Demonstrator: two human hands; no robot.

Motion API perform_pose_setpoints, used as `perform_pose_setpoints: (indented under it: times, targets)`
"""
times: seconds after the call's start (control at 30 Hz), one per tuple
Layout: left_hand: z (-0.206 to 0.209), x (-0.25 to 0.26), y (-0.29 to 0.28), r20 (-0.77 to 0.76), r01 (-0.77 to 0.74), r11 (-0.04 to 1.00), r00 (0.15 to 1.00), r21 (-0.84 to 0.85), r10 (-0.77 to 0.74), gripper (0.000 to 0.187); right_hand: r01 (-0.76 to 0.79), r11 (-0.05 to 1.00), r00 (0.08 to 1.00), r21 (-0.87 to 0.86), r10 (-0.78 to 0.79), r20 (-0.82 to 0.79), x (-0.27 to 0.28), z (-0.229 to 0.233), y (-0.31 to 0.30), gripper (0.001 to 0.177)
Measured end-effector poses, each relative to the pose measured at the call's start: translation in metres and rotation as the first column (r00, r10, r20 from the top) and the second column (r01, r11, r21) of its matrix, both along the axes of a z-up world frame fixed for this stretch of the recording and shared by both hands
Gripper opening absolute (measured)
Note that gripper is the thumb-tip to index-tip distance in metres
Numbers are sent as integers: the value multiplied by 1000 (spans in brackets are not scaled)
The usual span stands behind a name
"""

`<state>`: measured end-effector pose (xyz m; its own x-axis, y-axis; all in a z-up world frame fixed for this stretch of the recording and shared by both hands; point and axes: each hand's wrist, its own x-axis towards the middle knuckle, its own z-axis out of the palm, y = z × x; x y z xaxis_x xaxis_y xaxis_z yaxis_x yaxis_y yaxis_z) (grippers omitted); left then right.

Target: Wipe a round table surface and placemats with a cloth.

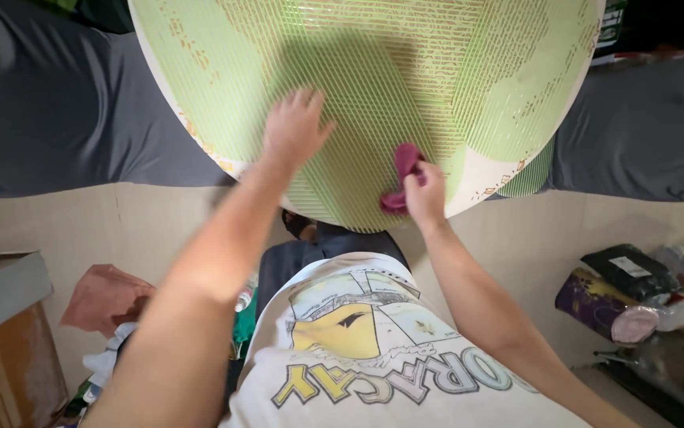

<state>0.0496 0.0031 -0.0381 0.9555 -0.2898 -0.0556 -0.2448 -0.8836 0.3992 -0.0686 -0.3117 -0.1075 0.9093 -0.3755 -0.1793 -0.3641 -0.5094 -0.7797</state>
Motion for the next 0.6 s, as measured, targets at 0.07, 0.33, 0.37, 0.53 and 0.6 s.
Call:
perform_pose_setpoints:
  times: [0.07,0.33,0.37,0.53,0.6]
  targets:
    - [-11,29,15,59,110,994,992,-21,-109,70,-193,964,972,-181,213,95,-3,20,8,33]
    - [-36,-7,42,178,350,920,908,177,-380,83,-483,787,807,-384,570,153,20,38,-1,35]
    - [-30,-26,42,67,262,949,958,177,-278,88,-415,827,847,-379,503,172,24,36,1,33]
    - [-30,-86,45,-223,36,976,975,215,13,106,-254,905,909,-342,344,236,12,28,39,34]
    - [-45,-92,43,-96,-52,993,993,107,63,117,-453,755,808,-474,573,140,-7,27,67,31]
